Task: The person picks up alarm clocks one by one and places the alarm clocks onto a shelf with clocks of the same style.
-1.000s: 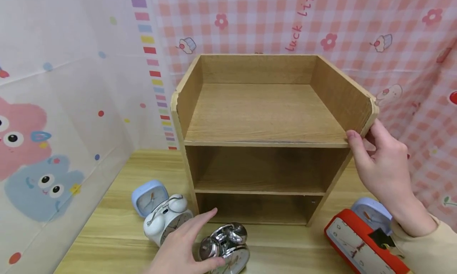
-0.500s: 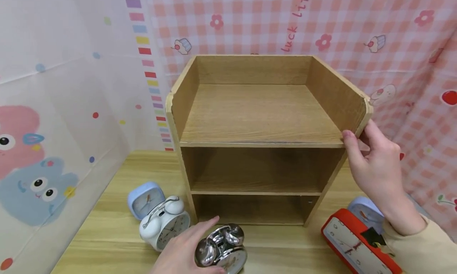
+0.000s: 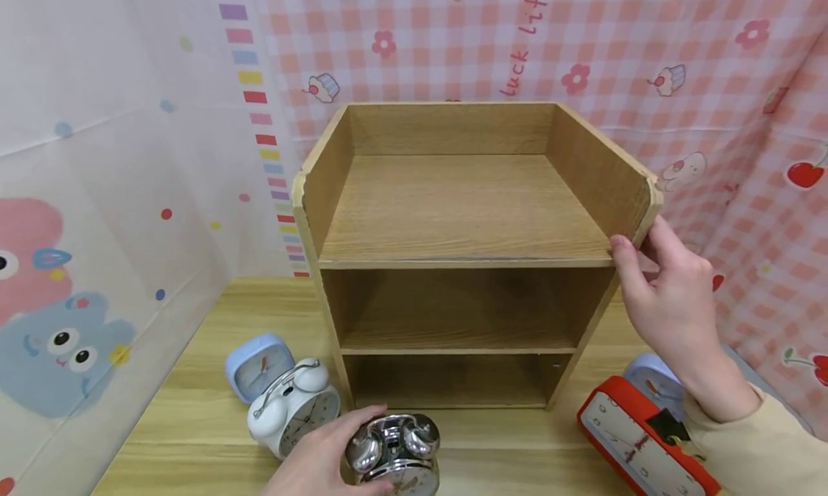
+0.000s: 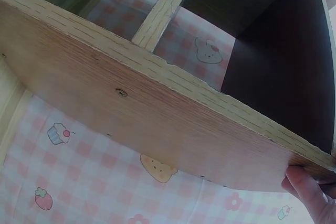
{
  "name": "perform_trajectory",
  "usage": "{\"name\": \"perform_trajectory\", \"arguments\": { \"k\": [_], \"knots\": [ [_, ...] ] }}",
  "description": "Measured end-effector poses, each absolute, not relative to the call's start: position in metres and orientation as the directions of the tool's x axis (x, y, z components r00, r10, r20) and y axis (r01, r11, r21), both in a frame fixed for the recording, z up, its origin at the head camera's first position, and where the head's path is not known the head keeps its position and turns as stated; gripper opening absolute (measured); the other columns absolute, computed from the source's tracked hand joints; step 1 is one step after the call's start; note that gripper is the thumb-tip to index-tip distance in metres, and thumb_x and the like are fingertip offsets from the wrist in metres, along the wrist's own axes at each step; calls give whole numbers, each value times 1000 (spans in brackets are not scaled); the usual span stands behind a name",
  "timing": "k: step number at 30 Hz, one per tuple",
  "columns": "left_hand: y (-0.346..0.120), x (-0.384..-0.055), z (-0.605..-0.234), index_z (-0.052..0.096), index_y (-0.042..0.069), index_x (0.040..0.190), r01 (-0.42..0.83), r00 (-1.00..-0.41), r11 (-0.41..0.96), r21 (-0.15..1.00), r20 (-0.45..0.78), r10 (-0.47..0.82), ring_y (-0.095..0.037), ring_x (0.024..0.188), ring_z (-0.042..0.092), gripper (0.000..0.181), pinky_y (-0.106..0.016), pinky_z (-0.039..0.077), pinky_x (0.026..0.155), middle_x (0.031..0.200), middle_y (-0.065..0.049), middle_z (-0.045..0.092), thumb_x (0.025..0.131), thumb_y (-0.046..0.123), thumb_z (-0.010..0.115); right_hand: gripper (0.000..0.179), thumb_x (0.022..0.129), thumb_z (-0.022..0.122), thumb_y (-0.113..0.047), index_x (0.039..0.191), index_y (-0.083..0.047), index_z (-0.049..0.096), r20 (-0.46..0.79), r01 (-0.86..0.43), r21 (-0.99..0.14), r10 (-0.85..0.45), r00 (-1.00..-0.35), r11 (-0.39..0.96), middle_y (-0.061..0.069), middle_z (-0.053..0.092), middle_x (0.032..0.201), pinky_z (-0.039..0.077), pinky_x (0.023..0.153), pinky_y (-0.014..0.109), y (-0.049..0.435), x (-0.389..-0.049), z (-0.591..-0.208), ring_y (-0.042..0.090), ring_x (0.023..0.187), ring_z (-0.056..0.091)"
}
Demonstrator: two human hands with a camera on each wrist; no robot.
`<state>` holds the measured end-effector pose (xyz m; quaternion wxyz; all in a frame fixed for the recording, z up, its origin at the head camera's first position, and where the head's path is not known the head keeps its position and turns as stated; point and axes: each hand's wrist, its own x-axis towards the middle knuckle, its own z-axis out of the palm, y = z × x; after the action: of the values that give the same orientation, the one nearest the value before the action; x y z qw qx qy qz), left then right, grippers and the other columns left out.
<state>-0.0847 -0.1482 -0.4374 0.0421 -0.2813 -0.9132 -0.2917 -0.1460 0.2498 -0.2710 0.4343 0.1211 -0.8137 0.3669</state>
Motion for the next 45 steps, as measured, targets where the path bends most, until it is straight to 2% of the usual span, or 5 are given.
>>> {"name": "perform_trajectory", "arguments": {
  "k": [10, 24, 31, 41, 45],
  "knots": [
    [-148, -91, -438, 61, 25, 138, 452, -849, 592, 667, 118, 516, 3, 96, 65, 69, -22, 55, 76, 113, 4, 77, 80, 50, 89, 20, 101, 65, -9, 113, 7, 68, 791, -508, -504, 137, -596, 698, -46, 58, 95, 45, 74, -7, 249, -147, -272, -33, 94, 58],
    [-144, -87, -439, 64, 18, 134, 594, -793, 561, 576, 301, 530, 3, 99, 65, 70, -22, 57, 79, 114, 2, 77, 79, 52, 91, 24, 103, 65, -13, 115, 7, 67, 794, -507, -501, 139, -592, 702, -43, 58, 98, 44, 75, -7, 249, -147, -273, -34, 96, 56],
    [-138, -84, -419, 65, 19, 131, 715, -700, 523, 464, 477, 532, -3, 100, 70, 67, -26, 61, 81, 114, 3, 78, 78, 49, 92, 22, 101, 66, -9, 118, 6, 68, 791, -500, -504, 145, -594, 704, -44, 57, 99, 44, 75, -8, 250, -148, -273, -35, 96, 54],
    [-132, -80, -384, 64, 21, 130, 818, -575, 434, 378, 585, 572, -2, 96, 69, 66, -18, 58, 84, 109, 9, 75, 75, 39, 96, 22, 101, 66, -6, 119, 6, 68, 789, -501, -507, 145, -597, 701, -25, 65, 100, 44, 75, -7, 250, -148, -273, -35, 97, 55],
    [-131, -80, -368, 65, 21, 128, 847, -523, 433, 308, 626, 578, -1, 94, 69, 69, -16, 56, 87, 108, 11, 75, 71, 39, 98, 23, 101, 65, -5, 121, 6, 67, 787, -503, -507, 139, -601, 700, 4, 75, 100, 44, 75, -7, 250, -148, -273, -35, 98, 55]
  ]
}}
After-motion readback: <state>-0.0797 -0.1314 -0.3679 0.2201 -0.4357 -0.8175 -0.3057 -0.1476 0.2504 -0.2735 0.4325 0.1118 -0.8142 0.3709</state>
